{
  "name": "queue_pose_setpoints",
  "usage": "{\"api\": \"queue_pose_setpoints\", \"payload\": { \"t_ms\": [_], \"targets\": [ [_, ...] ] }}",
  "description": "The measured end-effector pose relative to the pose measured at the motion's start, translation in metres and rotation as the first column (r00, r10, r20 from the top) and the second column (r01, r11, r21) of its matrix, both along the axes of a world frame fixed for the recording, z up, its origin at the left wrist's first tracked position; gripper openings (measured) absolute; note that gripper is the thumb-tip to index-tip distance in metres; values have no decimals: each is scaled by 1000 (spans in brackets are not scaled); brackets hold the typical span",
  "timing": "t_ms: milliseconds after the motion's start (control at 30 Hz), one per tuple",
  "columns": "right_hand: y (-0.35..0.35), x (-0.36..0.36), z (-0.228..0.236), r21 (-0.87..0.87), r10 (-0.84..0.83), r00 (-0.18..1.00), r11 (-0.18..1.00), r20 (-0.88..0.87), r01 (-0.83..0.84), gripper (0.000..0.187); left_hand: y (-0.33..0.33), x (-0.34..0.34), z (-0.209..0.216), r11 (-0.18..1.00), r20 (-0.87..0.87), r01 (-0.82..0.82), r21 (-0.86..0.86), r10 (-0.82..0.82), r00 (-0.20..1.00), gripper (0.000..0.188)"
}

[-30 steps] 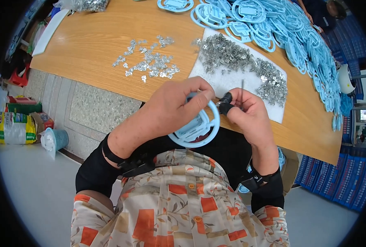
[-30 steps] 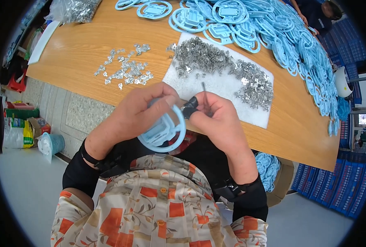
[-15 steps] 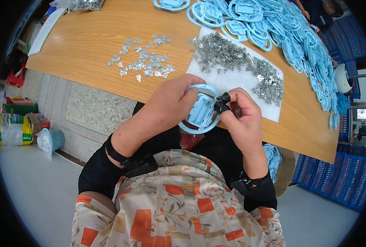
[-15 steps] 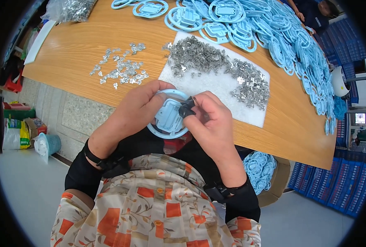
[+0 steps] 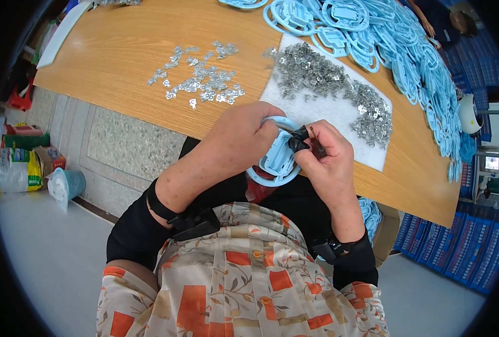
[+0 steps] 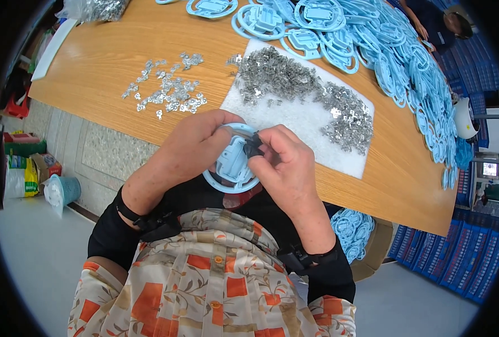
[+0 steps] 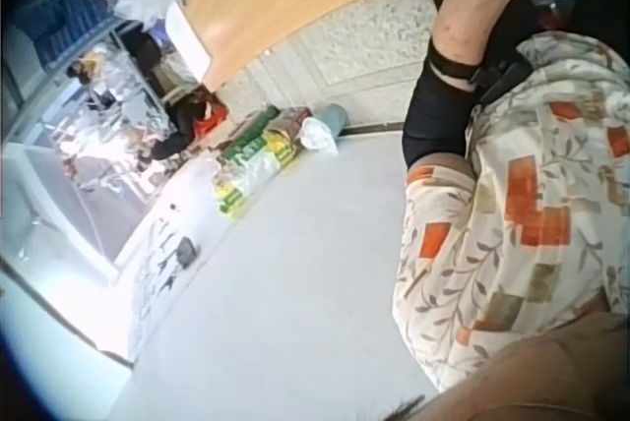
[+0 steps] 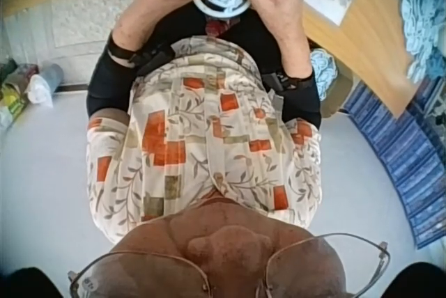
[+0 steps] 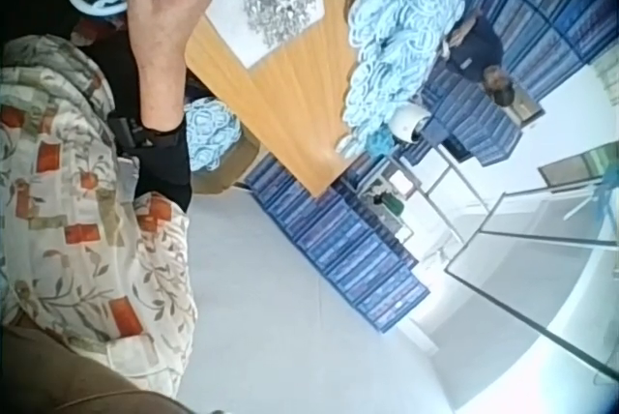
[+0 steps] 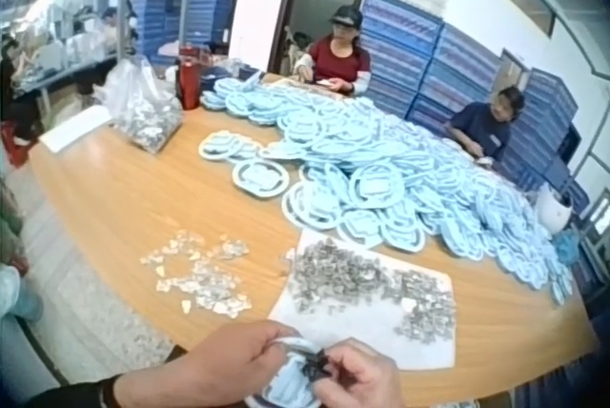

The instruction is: The person picks up a blue plastic steering wheel and inserts two metal contacts into the battery compartment, using a small tool to press them into place. After completing the assembly, they place the wheel into a box and reach for another one.

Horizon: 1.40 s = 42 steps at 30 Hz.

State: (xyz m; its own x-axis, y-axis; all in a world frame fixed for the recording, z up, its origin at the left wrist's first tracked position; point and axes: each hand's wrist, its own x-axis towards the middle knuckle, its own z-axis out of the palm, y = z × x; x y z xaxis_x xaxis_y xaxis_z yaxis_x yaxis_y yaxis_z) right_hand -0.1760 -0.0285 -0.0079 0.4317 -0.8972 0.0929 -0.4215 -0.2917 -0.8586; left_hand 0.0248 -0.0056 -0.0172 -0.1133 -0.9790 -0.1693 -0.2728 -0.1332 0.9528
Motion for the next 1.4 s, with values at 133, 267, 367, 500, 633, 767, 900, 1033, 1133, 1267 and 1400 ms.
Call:
{"api": "queue_pose_setpoints", "payload": {
  "t_ms": [133,267,367,500,633,767,900,1033,1133,1267,1400],
  "targets": [
    [13,11,16,-266,-8,968,962,-252,-61,24,-1,0,-6,1000,-8,-6,-20,6,1000,30],
    [18,13,20,-446,-41,921,882,-388,-149,30,-1,0,-5,999,-3,-13,-37,13,1000,30],
    [18,5,21,-385,-7,938,913,-345,-135,33,-2,-1,-7,1000,-4,-15,-14,15,1000,30],
    [26,-3,30,-247,-87,901,969,-425,-23,35,-2,0,-7,1000,-8,-14,-23,14,1000,30],
    [28,-8,35,-163,-103,860,986,-500,24,36,-2,0,-6,1000,0,-11,-16,11,1000,30],
    [26,-11,32,-262,-35,836,956,-548,-132,34,-2,1,-7,1000,-8,-9,-14,9,1000,30],
    [27,-8,31,-394,-61,845,901,-531,-183,33,-2,0,-9,1000,1,-8,-26,8,1000,29],
    [27,-3,35,-432,-79,837,881,-541,-196,37,-2,1,-7,999,14,-7,-31,8,1000,29],
    [27,0,37,-452,-96,816,866,-570,-214,35,-1,0,-7,999,20,-12,-30,12,1000,29],
    [28,2,40,-459,-117,753,849,-647,-262,32,-1,1,-5,1000,16,-6,-26,7,1000,29],
    [26,7,44,-515,-133,714,783,-688,-350,28,-1,1,-6,998,43,-8,-57,10,999,29]
  ]
}}
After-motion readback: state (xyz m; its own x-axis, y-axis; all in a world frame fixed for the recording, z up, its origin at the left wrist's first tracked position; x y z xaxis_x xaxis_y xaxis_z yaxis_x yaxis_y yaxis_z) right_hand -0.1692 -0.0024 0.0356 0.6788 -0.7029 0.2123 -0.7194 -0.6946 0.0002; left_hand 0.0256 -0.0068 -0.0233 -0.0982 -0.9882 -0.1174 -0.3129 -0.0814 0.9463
